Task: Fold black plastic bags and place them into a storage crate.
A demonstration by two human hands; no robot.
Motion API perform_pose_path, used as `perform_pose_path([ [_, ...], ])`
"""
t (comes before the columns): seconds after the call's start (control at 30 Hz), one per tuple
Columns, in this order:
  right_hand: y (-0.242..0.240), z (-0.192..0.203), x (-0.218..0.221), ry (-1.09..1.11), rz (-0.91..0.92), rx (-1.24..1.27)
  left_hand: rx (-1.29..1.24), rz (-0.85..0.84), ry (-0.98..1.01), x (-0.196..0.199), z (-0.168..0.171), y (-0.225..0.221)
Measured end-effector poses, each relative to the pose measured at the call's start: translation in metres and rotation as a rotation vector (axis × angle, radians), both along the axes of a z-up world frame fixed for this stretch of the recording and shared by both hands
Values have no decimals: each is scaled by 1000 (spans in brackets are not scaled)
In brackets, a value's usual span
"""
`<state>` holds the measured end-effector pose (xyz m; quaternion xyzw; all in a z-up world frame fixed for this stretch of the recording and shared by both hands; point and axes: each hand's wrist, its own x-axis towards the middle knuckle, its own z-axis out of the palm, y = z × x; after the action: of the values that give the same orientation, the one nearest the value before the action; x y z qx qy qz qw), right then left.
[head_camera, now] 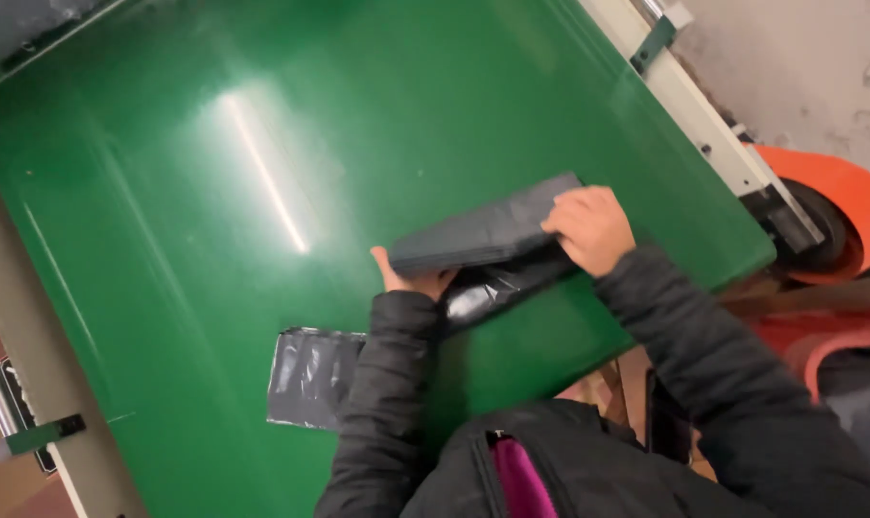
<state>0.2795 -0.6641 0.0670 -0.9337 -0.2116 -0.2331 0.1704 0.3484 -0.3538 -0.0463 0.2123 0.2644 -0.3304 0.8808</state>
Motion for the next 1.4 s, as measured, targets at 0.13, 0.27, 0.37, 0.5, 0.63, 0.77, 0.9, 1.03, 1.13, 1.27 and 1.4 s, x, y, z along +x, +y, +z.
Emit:
perform_pose_path([
  [0.13,-4,-48,-50,82,-37,-11,21,-134,-390,-20,-134,57],
  [0.27,-13,-65,-55,67,-43,-37,1264,-57,-1065,-62,-28,35],
  [0.37,-18,-76,-59,87,-62,-39,1522,-81,-1389,-101,79,19],
  [0.5,23,-3,-60,237,-118,-254,2072,-240,-2109,-118,36,22],
  [0.63,85,-16,-85,259,124,-68,1844,-1081,-2015,-97,30,5],
  [0.77,85,-88,-116,285,251,314,1090,-1288,-1831,-57,47,-37],
  [0.9,53,-220,-147,1037,-446,1067,491,-1217,-488,23,-7,-68],
  [1.03,37,-151,-110,793,-426,2095,942,-986,-660,31,-72,-85],
  [1.13,33,-129,-100,899,-289,2350,1500,-898,-1281,0,4,-99],
  [1.27,20,-147,-98,779,-298,2341,1730,-451,-1480,-16,22,-129],
  [1.4,6,-171,-107,692,-222,2164,1731,-626,-1377,-36,93,-112],
])
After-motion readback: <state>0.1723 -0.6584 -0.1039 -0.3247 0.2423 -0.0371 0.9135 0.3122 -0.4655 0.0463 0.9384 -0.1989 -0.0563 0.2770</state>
